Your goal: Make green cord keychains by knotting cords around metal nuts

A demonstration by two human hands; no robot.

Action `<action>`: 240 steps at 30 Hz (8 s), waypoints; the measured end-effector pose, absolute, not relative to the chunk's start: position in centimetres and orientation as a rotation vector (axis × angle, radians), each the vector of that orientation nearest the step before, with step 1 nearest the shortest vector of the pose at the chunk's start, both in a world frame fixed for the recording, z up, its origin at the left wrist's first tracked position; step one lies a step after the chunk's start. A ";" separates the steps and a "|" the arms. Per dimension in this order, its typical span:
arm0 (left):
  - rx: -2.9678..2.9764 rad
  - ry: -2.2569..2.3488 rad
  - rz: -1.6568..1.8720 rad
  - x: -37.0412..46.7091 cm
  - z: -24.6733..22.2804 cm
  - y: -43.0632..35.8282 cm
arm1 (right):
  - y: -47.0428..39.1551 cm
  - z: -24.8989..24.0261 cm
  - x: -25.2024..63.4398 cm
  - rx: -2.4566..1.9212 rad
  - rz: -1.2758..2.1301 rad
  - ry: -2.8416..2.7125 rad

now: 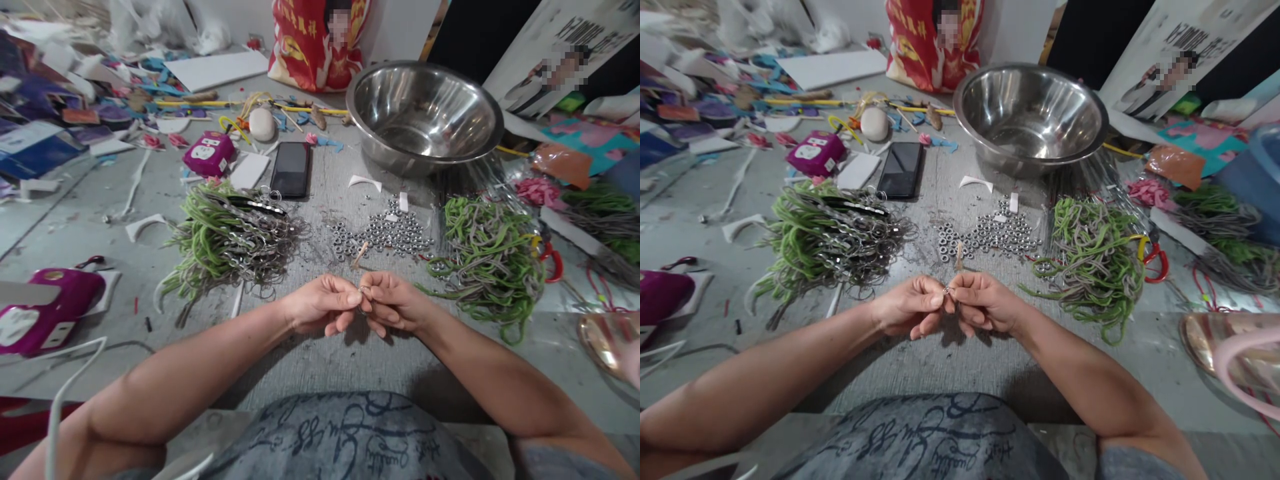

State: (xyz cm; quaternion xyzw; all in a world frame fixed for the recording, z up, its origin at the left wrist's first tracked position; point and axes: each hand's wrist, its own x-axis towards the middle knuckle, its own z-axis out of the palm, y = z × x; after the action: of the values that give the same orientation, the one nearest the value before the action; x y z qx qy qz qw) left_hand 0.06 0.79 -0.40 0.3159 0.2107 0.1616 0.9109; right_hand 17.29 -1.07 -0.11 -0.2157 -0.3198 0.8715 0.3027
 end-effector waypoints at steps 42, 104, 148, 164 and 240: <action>1.781 1.088 0.650 0.3 0.3 1.1 | -0.5 -0.4 17.5 -1.114 1.981 -1.165; 0.689 0.588 0.364 -0.3 0.6 2.0 | -0.5 -0.3 17.6 -0.940 2.132 -1.027; 0.627 0.499 0.379 -0.2 -0.5 1.9 | -0.2 -0.2 17.9 -0.835 2.246 -0.860; 0.685 0.517 0.420 0.0 0.0 1.4 | -1.1 0.2 17.2 -0.752 2.240 -0.838; 2.286 1.103 0.479 0.3 -0.2 1.3 | 0.2 -0.5 18.5 -1.261 0.682 -2.172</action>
State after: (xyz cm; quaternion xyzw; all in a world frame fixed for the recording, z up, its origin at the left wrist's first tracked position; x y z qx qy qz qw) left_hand 0.30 1.25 -0.21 0.8508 0.4104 0.1784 0.2755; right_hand 18.52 0.19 -0.52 -0.4671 -0.8043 0.2527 0.2664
